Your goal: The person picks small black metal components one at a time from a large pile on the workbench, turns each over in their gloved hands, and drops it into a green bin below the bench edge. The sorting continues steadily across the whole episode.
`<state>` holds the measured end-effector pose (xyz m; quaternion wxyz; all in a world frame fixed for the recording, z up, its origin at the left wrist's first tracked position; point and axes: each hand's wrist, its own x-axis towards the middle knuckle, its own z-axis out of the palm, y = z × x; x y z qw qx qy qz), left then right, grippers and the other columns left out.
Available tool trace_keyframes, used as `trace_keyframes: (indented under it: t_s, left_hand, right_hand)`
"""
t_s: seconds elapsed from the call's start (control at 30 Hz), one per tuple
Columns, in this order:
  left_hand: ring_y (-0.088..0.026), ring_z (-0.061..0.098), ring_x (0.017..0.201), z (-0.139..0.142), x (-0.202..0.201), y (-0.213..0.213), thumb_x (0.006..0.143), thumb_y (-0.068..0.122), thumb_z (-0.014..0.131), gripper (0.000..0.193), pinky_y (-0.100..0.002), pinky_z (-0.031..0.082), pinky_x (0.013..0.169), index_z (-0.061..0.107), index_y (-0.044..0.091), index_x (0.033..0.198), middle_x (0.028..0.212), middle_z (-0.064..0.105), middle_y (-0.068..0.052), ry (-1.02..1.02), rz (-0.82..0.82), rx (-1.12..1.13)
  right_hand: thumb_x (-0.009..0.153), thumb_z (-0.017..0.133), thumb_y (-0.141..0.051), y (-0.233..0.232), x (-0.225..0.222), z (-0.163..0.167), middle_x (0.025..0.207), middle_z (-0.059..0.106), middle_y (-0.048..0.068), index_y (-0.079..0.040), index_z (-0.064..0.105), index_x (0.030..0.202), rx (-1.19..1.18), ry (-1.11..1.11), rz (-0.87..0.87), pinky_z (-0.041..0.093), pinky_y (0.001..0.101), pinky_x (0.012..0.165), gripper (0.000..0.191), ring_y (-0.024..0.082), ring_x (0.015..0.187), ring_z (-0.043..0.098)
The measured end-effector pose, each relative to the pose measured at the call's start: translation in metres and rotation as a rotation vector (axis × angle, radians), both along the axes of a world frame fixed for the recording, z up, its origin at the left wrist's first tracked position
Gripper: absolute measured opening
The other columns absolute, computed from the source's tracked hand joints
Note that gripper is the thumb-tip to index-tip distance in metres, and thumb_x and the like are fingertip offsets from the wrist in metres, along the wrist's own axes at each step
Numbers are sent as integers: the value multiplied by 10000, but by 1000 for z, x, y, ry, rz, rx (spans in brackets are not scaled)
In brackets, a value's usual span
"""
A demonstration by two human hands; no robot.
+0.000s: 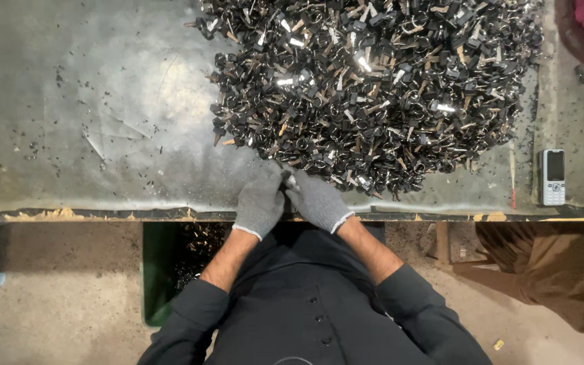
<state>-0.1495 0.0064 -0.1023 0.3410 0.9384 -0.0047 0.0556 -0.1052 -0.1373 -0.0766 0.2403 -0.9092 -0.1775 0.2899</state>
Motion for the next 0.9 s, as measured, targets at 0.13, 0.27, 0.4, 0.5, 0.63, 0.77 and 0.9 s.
trace_keyframes:
  t_s: [0.13,0.27,0.4,0.5,0.63,0.77,0.9]
  left_hand:
    - [-427,680,877,1,3,0,793,78,686,275,-542,545,764,661,78,1067,963,689,-198,6,5,37]
    - [-423,685,841,-4,6,1,870,97,670,155,-557,541,743,653,72,1022,951,689,-199,103,30,49]
    - [-421,676,783,-9,10,3,876,82,646,186,-548,544,712,655,57,1061,872,669,-216,106,-82,197]
    - [-427,661,775,-9,11,4,824,41,628,252,-531,543,681,635,23,1076,945,660,-235,-53,-138,213]
    - [-427,660,957,-4,6,4,794,0,593,302,-494,554,805,607,14,1096,1079,651,-233,-210,-199,106]
    - [-410,672,928,2,-2,1,912,53,620,179,-517,539,815,649,74,1088,1127,664,-193,185,-61,138]
    - [-463,670,933,7,-3,3,813,45,667,354,-536,543,778,595,22,1159,1039,662,-234,-20,-48,-22]
  right_hand:
    - [916,608,-211,-3,-1,5,945,729,248,-46,572,1328,217,-246,23,581,522,707,446,427,846,722]
    - [912,621,-198,1,-3,-1,939,739,233,-5,598,1223,152,-311,50,578,508,661,366,409,815,724]
    - [961,592,-139,14,-7,-10,920,730,234,27,596,1149,-123,-283,35,604,458,677,251,370,809,743]
    - [935,572,-51,21,-12,-12,898,730,237,36,602,1125,-109,-308,-13,606,456,678,211,374,800,749]
    - [825,610,-61,23,-18,-9,890,731,232,32,609,1021,-106,-532,15,605,465,716,217,377,779,752]
    - [924,570,-54,14,-25,-1,913,727,247,59,586,1167,-74,-302,50,602,455,636,269,389,769,749]
    - [870,576,-70,3,-26,4,931,724,249,-9,618,1144,128,-445,83,585,483,620,283,401,740,741]
